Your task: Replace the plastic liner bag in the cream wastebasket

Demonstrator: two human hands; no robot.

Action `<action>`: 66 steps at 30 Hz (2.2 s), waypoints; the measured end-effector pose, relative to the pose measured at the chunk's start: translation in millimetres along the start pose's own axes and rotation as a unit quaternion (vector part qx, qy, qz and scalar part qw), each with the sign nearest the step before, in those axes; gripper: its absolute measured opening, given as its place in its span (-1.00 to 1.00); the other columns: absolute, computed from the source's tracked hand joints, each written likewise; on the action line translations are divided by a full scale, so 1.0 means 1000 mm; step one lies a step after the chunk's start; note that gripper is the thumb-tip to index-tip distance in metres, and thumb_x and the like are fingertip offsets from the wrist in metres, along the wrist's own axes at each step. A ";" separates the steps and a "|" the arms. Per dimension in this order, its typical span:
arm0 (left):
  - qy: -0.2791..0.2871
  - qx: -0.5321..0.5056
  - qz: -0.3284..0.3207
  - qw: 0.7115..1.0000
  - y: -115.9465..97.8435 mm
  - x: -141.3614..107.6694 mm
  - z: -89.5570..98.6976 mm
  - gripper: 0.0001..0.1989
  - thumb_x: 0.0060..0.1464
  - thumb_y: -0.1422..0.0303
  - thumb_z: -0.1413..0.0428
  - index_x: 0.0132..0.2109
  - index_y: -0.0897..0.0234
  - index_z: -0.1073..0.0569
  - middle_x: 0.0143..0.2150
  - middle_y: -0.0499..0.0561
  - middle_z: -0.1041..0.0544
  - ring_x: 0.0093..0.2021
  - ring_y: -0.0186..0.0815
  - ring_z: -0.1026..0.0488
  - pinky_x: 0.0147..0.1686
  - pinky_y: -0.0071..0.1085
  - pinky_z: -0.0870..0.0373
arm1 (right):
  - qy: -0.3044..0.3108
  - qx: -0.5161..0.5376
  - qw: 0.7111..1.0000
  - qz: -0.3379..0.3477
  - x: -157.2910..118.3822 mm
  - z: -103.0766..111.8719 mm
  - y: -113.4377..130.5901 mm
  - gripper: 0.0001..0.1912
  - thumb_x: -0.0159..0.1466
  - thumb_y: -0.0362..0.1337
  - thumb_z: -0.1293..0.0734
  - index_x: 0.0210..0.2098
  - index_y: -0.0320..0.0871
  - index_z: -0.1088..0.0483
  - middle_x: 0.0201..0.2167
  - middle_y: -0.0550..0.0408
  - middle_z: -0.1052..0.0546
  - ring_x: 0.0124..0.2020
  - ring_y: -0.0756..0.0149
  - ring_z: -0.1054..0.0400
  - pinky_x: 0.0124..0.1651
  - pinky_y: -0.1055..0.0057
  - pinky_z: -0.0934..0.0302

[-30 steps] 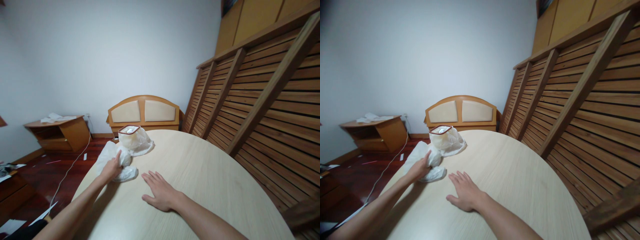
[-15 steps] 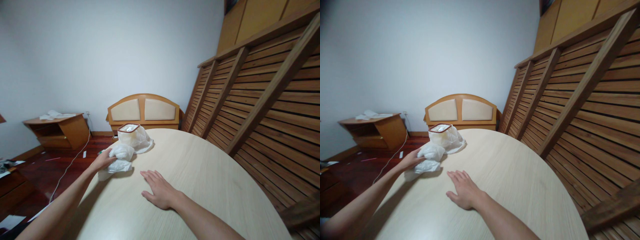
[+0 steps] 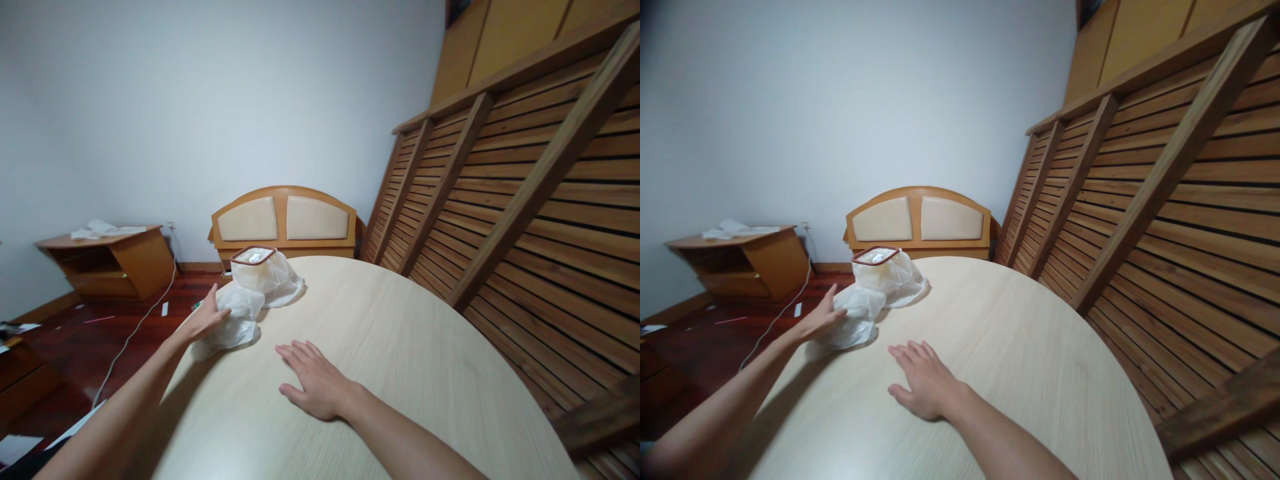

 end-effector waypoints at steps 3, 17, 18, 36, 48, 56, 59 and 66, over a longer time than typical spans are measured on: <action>-0.028 -0.002 0.002 1.000 -0.026 0.008 0.009 -0.12 0.06 0.24 -0.07 0.37 0.67 0.08 0.40 0.55 -0.07 0.40 0.31 -0.05 0.31 0.09 -0.13 | 0.009 -0.004 1.000 0.004 0.002 0.002 -0.003 -0.29 0.37 -0.01 -0.21 0.42 -0.13 -0.02 0.43 -0.09 -0.13 0.45 0.07 0.10 0.46 0.09 0.29; 0.194 -0.003 -0.247 0.949 -0.205 -0.037 -0.143 -0.38 0.30 0.06 0.11 0.39 0.25 -0.20 0.47 0.22 -0.08 0.46 0.13 0.03 0.36 0.11 0.02 | -0.107 -0.127 0.957 -0.237 -0.021 0.067 -0.143 -0.37 0.43 -0.05 -0.06 0.36 -0.27 -0.19 0.43 -0.11 -0.13 0.45 0.12 0.08 0.44 0.18 0.26; 0.199 -0.003 -0.246 0.949 -0.205 -0.032 -0.145 -0.37 0.30 0.04 0.11 0.39 0.25 -0.19 0.47 0.22 -0.07 0.46 0.13 0.05 0.36 0.12 0.02 | -0.108 -0.127 0.957 -0.236 -0.021 0.068 -0.148 -0.38 0.42 -0.05 -0.08 0.36 -0.24 -0.20 0.42 -0.08 -0.14 0.45 0.14 0.07 0.44 0.20 0.24; 0.168 -0.038 -0.265 0.949 -0.216 -0.015 -0.147 -0.46 0.25 0.17 0.00 0.34 0.16 -0.30 0.44 0.19 -0.17 0.44 0.13 -0.03 0.35 0.09 -0.05 | -0.106 -0.121 0.957 -0.240 -0.014 0.068 -0.176 -0.37 0.41 0.02 -0.10 0.37 -0.11 -0.18 0.44 0.01 -0.09 0.47 0.10 0.13 0.44 0.03 0.30; 0.195 -0.045 -0.278 0.940 -0.218 -0.008 -0.158 -0.45 0.28 0.18 0.02 0.35 0.20 -0.28 0.45 0.19 -0.13 0.46 0.07 0.01 0.37 0.08 -0.01 | -0.101 -0.124 0.957 -0.243 -0.012 0.067 -0.186 -0.37 0.41 0.03 -0.10 0.38 -0.10 -0.17 0.45 0.03 -0.08 0.47 0.08 0.15 0.45 0.03 0.30; 0.200 -0.042 -0.275 0.940 -0.217 -0.008 -0.156 -0.45 0.29 0.16 0.03 0.36 0.20 -0.26 0.46 0.19 -0.11 0.46 0.07 0.02 0.38 0.06 0.01 | -0.095 -0.122 0.956 -0.248 -0.011 0.067 -0.184 -0.36 0.41 0.03 -0.09 0.38 -0.11 -0.16 0.45 0.03 -0.07 0.47 0.09 0.16 0.45 0.04 0.31; 0.198 -0.047 -0.278 0.939 -0.216 -0.008 -0.156 -0.45 0.30 0.16 0.03 0.36 0.20 -0.27 0.46 0.19 -0.12 0.46 0.08 0.01 0.37 0.07 0.00 | -0.096 -0.124 0.956 -0.248 -0.011 0.067 -0.183 -0.36 0.41 0.03 -0.09 0.38 -0.11 -0.16 0.45 0.03 -0.07 0.47 0.10 0.16 0.45 0.04 0.31; 0.192 -0.050 -0.282 0.939 -0.214 -0.008 -0.158 -0.47 0.30 0.16 0.03 0.35 0.20 -0.28 0.46 0.19 -0.13 0.46 0.07 0.01 0.37 0.08 0.00 | -0.097 -0.126 0.956 -0.249 -0.009 0.064 -0.185 -0.36 0.41 0.03 -0.09 0.38 -0.10 -0.17 0.45 0.02 -0.07 0.47 0.10 0.16 0.44 0.04 0.29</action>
Point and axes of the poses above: each hand's wrist, its own x-axis towards the middle knuckle, its own z-axis out of the back of the hand, y = z × x, the point moved 5 cm from there along x, towards the middle knuckle
